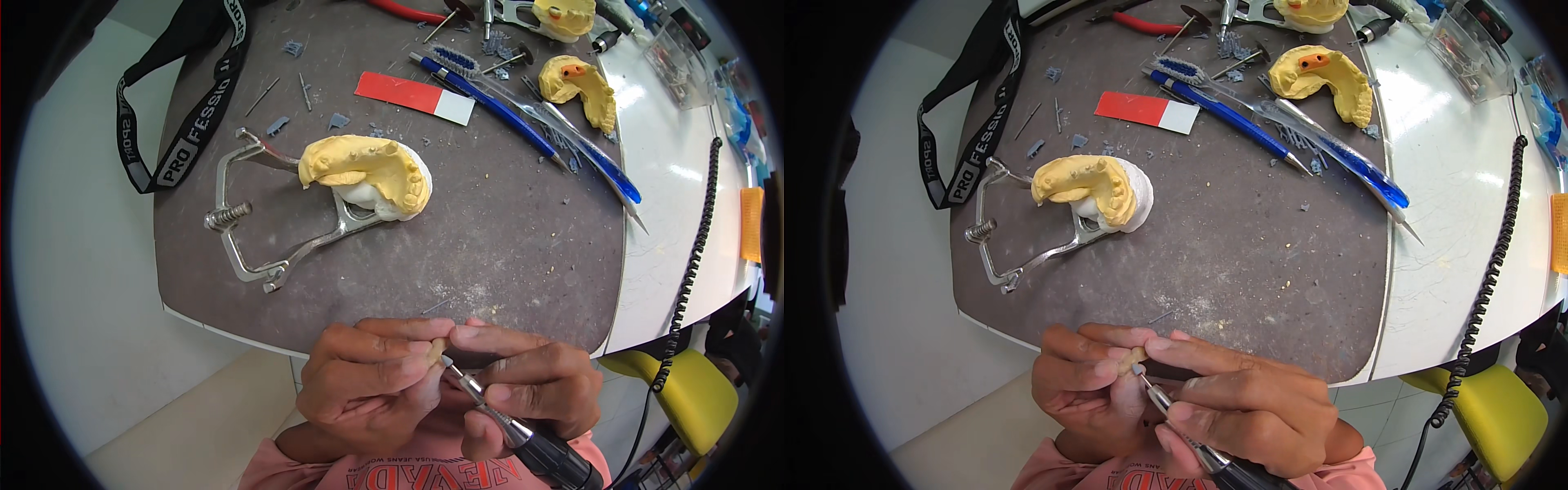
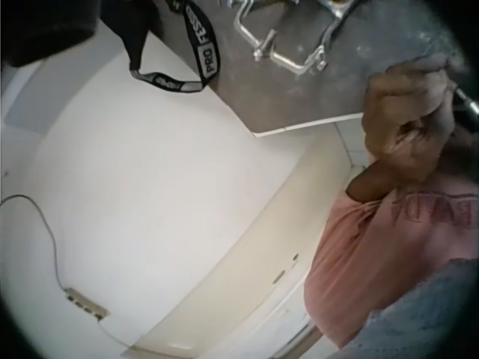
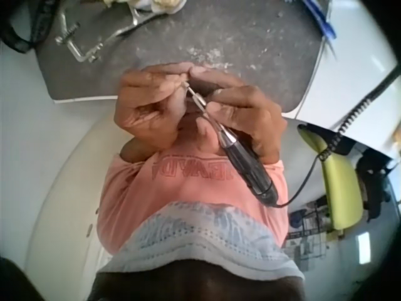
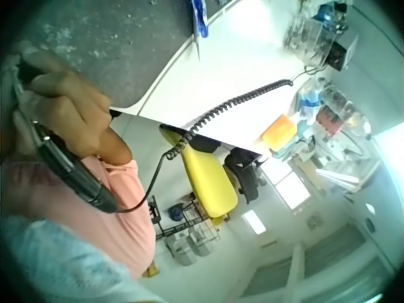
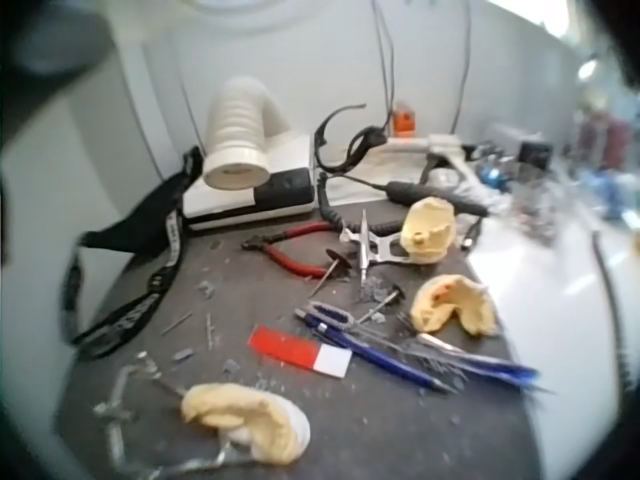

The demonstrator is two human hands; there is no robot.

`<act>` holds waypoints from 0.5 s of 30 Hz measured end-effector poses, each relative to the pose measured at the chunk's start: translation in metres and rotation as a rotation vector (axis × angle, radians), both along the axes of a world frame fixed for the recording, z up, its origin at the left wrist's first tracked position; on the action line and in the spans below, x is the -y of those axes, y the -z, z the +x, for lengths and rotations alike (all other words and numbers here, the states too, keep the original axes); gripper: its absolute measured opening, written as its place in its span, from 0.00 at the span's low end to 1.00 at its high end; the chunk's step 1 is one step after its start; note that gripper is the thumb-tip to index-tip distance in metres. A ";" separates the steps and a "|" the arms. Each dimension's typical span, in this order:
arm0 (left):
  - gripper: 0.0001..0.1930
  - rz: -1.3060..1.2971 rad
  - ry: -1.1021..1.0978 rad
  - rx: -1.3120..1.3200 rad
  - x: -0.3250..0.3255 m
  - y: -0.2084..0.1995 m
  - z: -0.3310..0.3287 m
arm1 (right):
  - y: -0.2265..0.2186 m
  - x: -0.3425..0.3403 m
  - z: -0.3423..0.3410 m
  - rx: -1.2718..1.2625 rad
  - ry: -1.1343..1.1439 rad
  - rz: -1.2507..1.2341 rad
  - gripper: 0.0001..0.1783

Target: The person shapes a dental prosthesis using a rotary handpiece tool and fits it onto a dental cast by hand.

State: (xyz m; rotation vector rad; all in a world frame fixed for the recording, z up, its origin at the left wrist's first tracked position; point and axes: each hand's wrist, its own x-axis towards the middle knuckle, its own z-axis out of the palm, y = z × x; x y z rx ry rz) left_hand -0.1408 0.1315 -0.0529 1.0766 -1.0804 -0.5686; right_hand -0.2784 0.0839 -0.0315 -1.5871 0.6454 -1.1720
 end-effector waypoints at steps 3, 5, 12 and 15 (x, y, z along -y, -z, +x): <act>0.14 -0.005 0.017 0.005 0.000 0.000 0.001 | -0.004 -0.002 0.002 -0.041 0.032 0.016 0.16; 0.14 -0.021 0.007 0.013 0.000 0.001 0.002 | 0.002 0.000 0.002 0.005 -0.001 -0.013 0.16; 0.14 -0.018 -0.002 0.031 -0.002 0.003 0.000 | -0.003 0.001 0.010 0.087 0.118 0.036 0.10; 0.12 -0.002 -0.005 0.025 0.000 0.001 -0.001 | -0.005 0.000 0.009 0.100 0.132 0.071 0.10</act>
